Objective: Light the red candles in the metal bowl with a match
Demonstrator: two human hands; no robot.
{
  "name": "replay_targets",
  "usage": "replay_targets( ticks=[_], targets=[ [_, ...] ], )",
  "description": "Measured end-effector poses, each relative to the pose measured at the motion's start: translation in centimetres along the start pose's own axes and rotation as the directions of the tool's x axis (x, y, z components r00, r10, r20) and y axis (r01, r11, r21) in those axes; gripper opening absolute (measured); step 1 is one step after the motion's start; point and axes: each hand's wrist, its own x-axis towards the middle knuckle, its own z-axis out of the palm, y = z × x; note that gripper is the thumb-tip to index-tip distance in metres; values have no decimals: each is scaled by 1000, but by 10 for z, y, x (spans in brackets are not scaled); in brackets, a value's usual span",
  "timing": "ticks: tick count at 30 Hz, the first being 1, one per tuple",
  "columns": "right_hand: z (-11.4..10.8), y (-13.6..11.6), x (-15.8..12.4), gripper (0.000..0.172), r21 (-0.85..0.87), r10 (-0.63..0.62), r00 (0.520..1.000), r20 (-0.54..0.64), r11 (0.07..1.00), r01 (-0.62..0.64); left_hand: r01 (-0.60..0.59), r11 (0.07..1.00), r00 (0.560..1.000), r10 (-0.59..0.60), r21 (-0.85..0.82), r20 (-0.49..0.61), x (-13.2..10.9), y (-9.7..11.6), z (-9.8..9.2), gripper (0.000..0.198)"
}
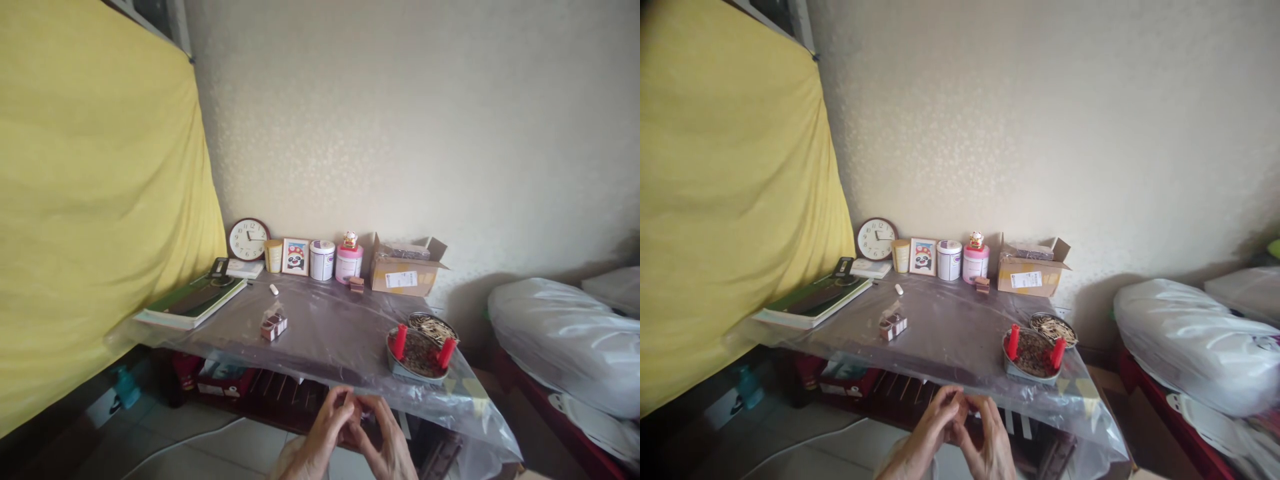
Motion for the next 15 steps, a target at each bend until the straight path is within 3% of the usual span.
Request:
replay_targets(
  ticks=[4,8,11,15],
  targets=[
    [-15,-7,5,26,153,131,990,59,978,-139,-57,998,994,58,-12,88,-3,9,4,50],
    [-29,2,4,33,355,238,967,90,900,-255,-128,990,980,117,57,158,-1,25,18,41],
    [-45,19,6,35,524,360,933,-25,799,-294,-160,987,973,159,-7,167,9,33,33,34],
    [-73,30,20,36,652,542,815,-205,697,-299,-147,980,957,175,-134,233,26,41,51,29]
  ],
)
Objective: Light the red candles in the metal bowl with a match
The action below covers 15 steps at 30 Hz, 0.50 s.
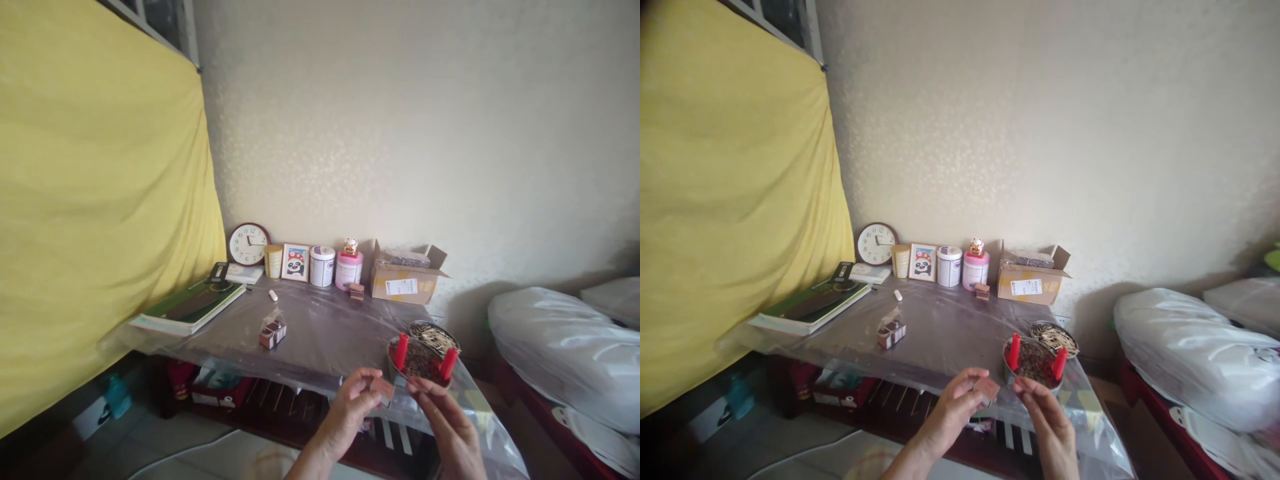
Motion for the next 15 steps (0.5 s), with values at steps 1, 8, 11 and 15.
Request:
replay_targets(
  ticks=[1,8,11,15],
  targets=[
    [-1,-5,4,36,60,12,999,-42,998,-9,3,1000,1000,-3,-26,18,4,0,2,29],
    [4,-4,8,36,82,-26,997,-67,996,32,37,995,999,-40,-96,-29,6,-7,-9,23],
    [4,12,0,33,-136,-160,987,-8,978,158,51,996,998,-54,-76,-44,1,-11,-19,24],
    [9,26,-10,27,-210,-322,945,53,922,325,53,997,996,-57,-48,-75,-3,-17,-25,25]
  ],
)
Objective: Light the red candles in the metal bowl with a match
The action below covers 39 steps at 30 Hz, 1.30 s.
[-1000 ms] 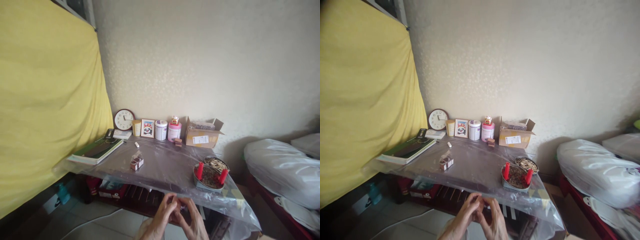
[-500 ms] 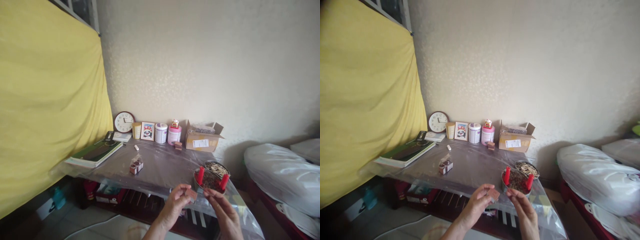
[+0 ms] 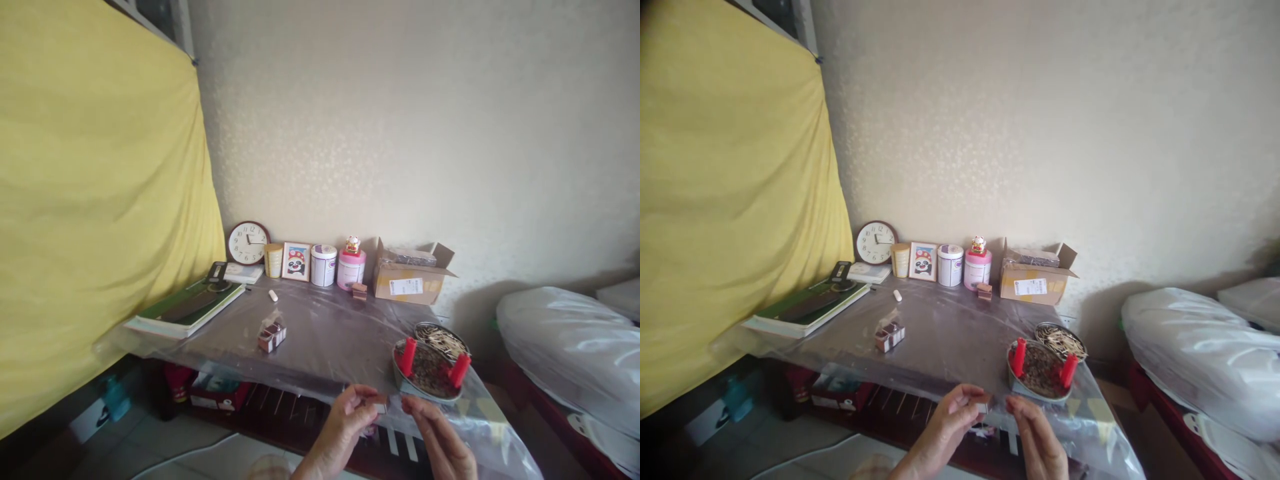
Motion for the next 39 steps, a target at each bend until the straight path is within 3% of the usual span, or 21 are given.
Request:
replay_targets(
  ticks=[7,17,23,27,39],
  targets=[
    [11,0,-10,24,-165,-69,997,23,984,72,-17,995,1000,16,93,14,-1,-8,3,25],
    [13,-1,-8,20,-272,-180,979,101,941,201,-1,997,1000,3,82,-26,0,-8,0,26],
    [18,-11,-6,17,-357,-273,961,45,894,271,-1,995,999,5,103,-44,0,-10,1,23],
    [22,-21,-6,15,-392,-327,942,70,860,328,17,992,999,-11,128,-51,-3,-7,3,21],
    [24,-41,-6,14,-427,-431,900,63,804,415,22,1000,999,-22,10,-34,-5,1,13,14]
  ],
)
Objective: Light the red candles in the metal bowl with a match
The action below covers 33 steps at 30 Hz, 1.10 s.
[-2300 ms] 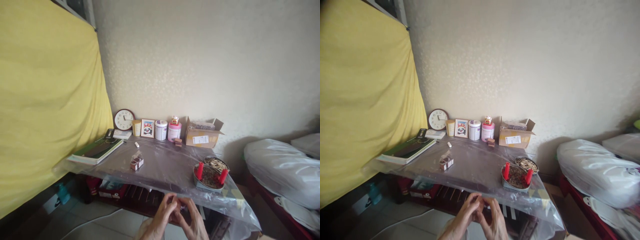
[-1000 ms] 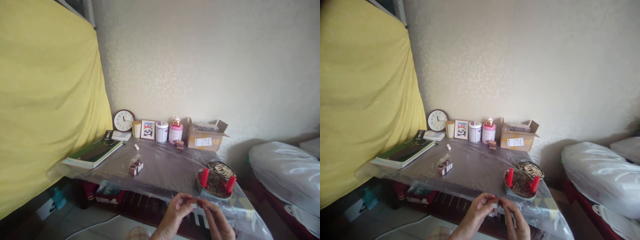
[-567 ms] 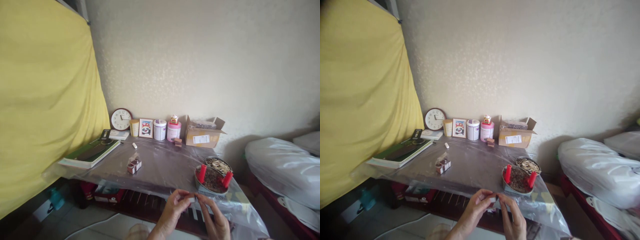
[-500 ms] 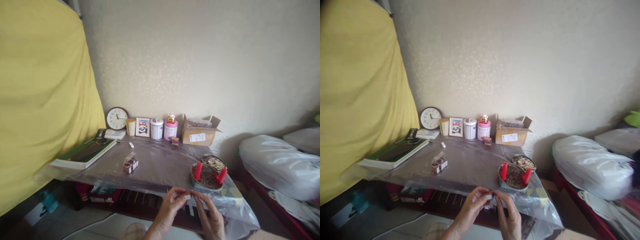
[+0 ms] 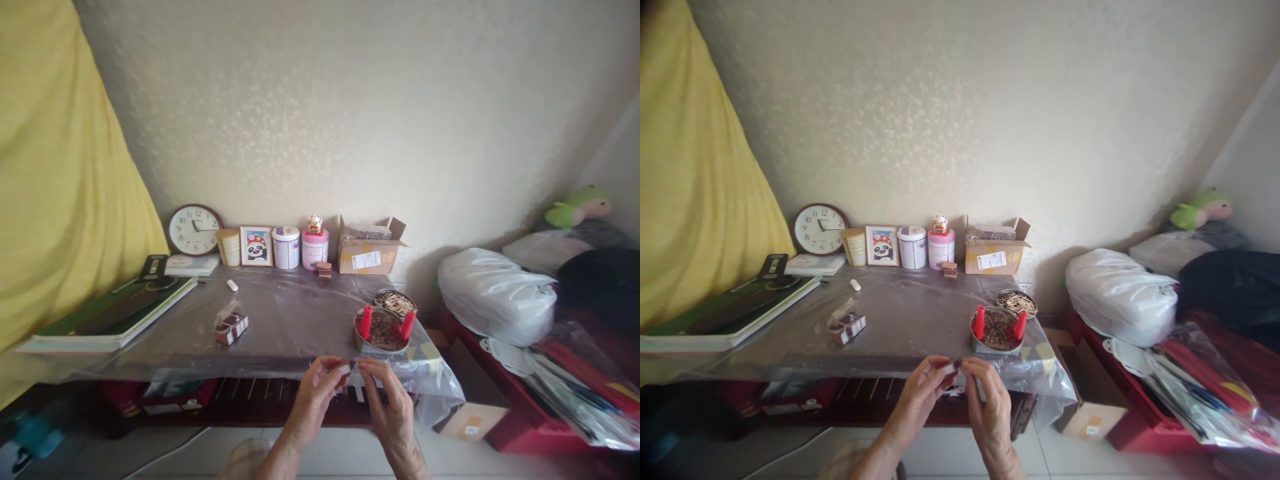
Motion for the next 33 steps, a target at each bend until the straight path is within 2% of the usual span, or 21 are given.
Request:
replay_targets(
  ticks=[6,11,14,15,16,18,20,22,23,25,27,28,30,33],
  targets=[
    [2,6,0,13,-50,-18,1000,-10,999,18,-21,1000,1000,21,14,-13,0,0,-1,14],
    [-11,-13,7,20,-33,-56,994,-90,998,54,-12,1000,997,12,-2,-73,5,-5,-6,15],
    [-8,-6,5,22,-86,-132,991,13,988,132,-18,1000,997,18,-3,-69,3,-3,-3,14],
    [-5,1,3,19,-144,-125,990,70,981,134,-25,1000,998,25,-3,-53,1,-1,-1,14],
    [-3,10,2,17,-208,-106,992,71,971,119,-35,999,999,34,-3,-37,-1,1,1,14],
    [-2,22,3,13,-257,-15,999,-39,967,5,-46,999,999,46,-2,-9,-3,5,2,14],
    [-5,22,6,8,-210,61,986,-157,973,-94,-40,999,999,40,-1,-20,-2,5,0,14],
    [-9,11,9,8,-131,64,975,-214,987,-94,-25,1000,998,25,-3,-58,1,1,-3,14],
    [-9,5,9,11,-92,43,978,-203,994,-63,-22,1000,997,21,-5,-75,2,0,-4,14],
    [-5,-2,7,15,-55,-21,996,-86,998,16,-34,999,996,33,-8,-83,3,-2,-2,13],
    [2,4,2,14,-124,-72,996,54,989,78,-55,998,997,55,1,-59,2,0,1,12],
    [5,10,0,14,-173,-70,997,34,982,74,-62,998,997,62,8,-47,0,2,3,12],
    [7,25,-1,13,-207,31,996,-79,977,-47,-58,998,998,59,25,-34,-3,6,4,13],
    [0,37,2,14,-117,223,947,-230,960,-255,-45,998,997,47,43,-61,-4,10,1,12]
  ],
)
